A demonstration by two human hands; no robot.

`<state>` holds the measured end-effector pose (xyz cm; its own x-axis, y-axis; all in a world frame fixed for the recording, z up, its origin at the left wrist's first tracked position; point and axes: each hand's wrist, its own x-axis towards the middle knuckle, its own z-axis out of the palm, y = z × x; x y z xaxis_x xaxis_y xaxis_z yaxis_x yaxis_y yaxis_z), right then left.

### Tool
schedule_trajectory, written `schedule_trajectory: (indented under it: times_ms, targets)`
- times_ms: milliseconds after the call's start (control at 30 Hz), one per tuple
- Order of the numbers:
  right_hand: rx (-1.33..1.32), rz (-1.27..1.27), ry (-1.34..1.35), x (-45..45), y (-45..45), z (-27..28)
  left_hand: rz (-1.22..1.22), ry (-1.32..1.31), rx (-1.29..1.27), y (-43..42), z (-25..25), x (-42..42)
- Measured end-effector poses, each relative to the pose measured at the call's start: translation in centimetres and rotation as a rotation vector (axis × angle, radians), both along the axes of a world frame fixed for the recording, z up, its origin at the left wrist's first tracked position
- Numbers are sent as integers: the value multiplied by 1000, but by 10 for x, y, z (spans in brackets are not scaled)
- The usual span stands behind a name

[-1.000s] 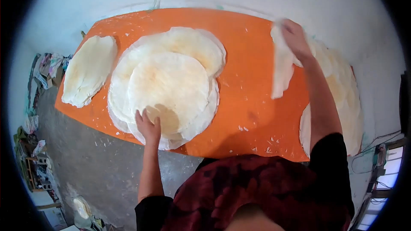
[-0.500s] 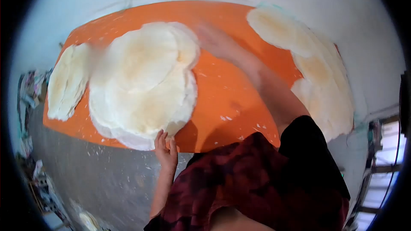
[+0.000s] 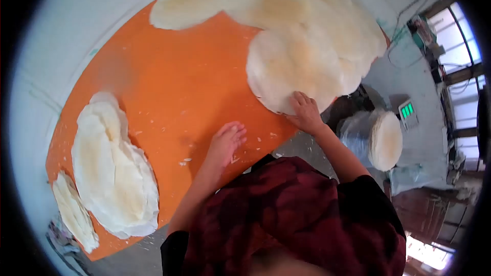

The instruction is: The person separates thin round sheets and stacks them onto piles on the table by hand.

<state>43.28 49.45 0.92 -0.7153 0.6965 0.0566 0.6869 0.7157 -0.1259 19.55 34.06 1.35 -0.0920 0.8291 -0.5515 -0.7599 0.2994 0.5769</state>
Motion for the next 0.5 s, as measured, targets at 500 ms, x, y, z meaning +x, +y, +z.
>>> schedule_trajectory:
  times_ms: [500]
  targets:
    - [-38,143,6,59,30,25,45,161,-146,127,-24,73]
